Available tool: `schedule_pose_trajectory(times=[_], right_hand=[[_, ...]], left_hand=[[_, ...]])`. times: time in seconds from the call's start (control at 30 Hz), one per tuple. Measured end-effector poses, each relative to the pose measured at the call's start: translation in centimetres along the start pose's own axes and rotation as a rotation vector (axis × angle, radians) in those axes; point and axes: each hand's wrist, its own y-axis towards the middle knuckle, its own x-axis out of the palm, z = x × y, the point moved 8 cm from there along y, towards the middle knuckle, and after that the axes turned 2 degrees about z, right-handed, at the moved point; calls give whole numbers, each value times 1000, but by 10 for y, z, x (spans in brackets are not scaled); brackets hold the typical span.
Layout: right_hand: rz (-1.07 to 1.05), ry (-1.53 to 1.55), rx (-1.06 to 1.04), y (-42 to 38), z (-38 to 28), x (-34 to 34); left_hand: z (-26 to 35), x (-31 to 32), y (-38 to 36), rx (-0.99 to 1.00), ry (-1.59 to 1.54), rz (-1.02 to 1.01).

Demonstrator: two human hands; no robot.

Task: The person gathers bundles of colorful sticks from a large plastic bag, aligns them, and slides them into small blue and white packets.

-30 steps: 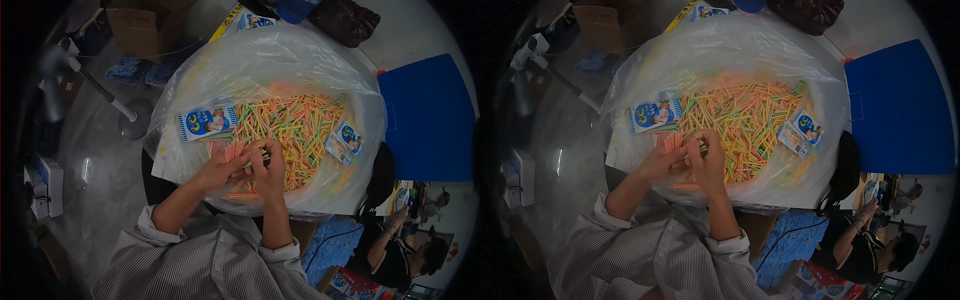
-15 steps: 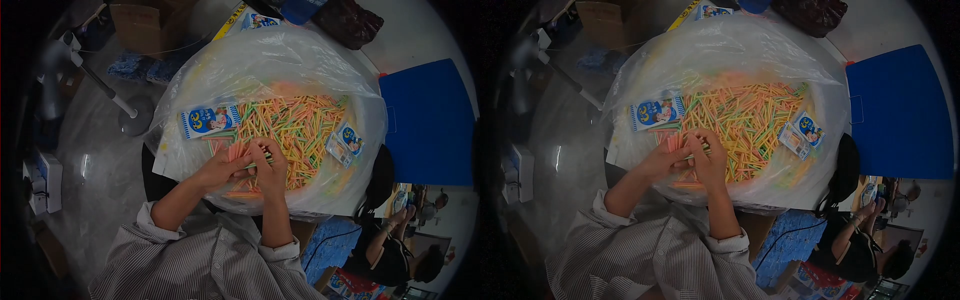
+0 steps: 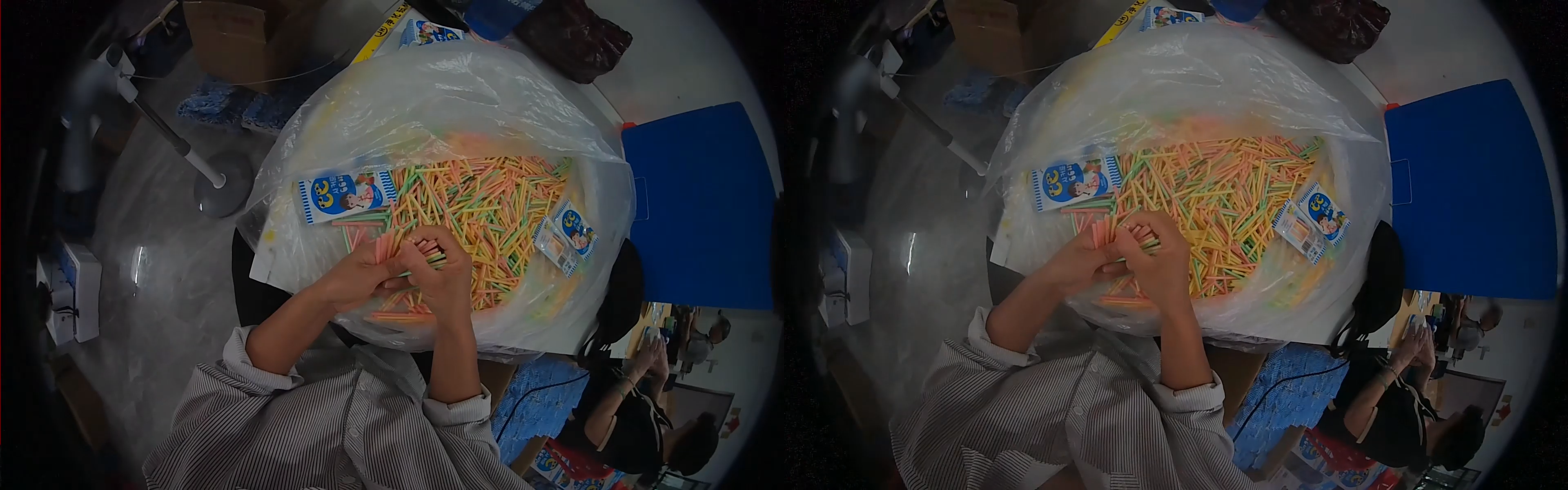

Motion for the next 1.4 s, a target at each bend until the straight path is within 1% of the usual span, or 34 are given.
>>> schedule_pose_trajectory(times=[0.07, 0.1, 0.17, 0.2, 0.27, 0.37, 0.5, 0.57, 0.7, 0.77, 0.8, 0.87, 0.9, 0.97, 1.0, 1.07, 1.1, 1.17, 1.2, 1.27, 1.3, 1.37, 1.4], right_hand=[[29, 78, 132, -3, 9, -2], [29, 77, 134, -3, 6, -1], [47, 172, 163, -2, -3, 1], [48, 172, 162, -2, -6, 1], [-9, 366, 295, -2, 0, 7], [-42, 291, 290, -1, -1, 9], [-36, 268, 241, 0, 0, 8], [17, 223, 235, -1, 8, 2], [-39, 237, 198, -2, 4, 0], [-117, 364, 381, -4, 7, 10], [-117, 364, 382, -3, 8, 10], [-177, 115, 211, 2, 1, 11], [-178, 116, 211, 1, 5, 11], [-127, 5, -10, 3, -4, 6], [-127, 5, -9, 2, -6, 6], [-102, 348, 309, -4, 6, 10], [-102, 348, 309, -4, 4, 9], [-111, 247, 298, -1, 2, 6], [-110, 247, 299, 0, 4, 5], [-216, 77, 136, 3, 0, 10], [-218, 77, 135, 4, 2, 11], [-244, 11, -5, 5, -7, 13], [-244, 11, -4, 5, -8, 12]], left_hand=[[-1, 0, 1, -8, 23, -75], [1, 3, 1, -9, 21, -75], [5, 5, -1, -47, 52, 32], [3, 3, -1, -48, 53, 31], [0, 5, 1, -27, 26, -40], [10, 15, -3, 20, 50, -55], [3, 7, 0, 23, 88, -72], [0, 6, 1, -11, 78, -96], [5, 14, -6, -92, 51, -94], [4, 11, -5, -81, 58, -88], [0, 7, -4, -81, 58, -89], [-5, 3, -2, -27, 73, -148], [-6, 2, -2, -28, 73, -147], [-7, 2, -2, -29, 74, -148], [-4, 6, -3, -29, 74, -148], [4, 11, -6, -81, 110, -64], [3, 8, -6, -81, 110, -64], [1, 13, -8, -101, 31, -211], [1, 14, -8, -102, 30, -211], [1, 14, -8, -115, 24, -181], [-1, 12, -7, -113, 23, -180], [-7, 9, -5, -98, 103, -239], [-6, 10, -6, -99, 102, -239]])
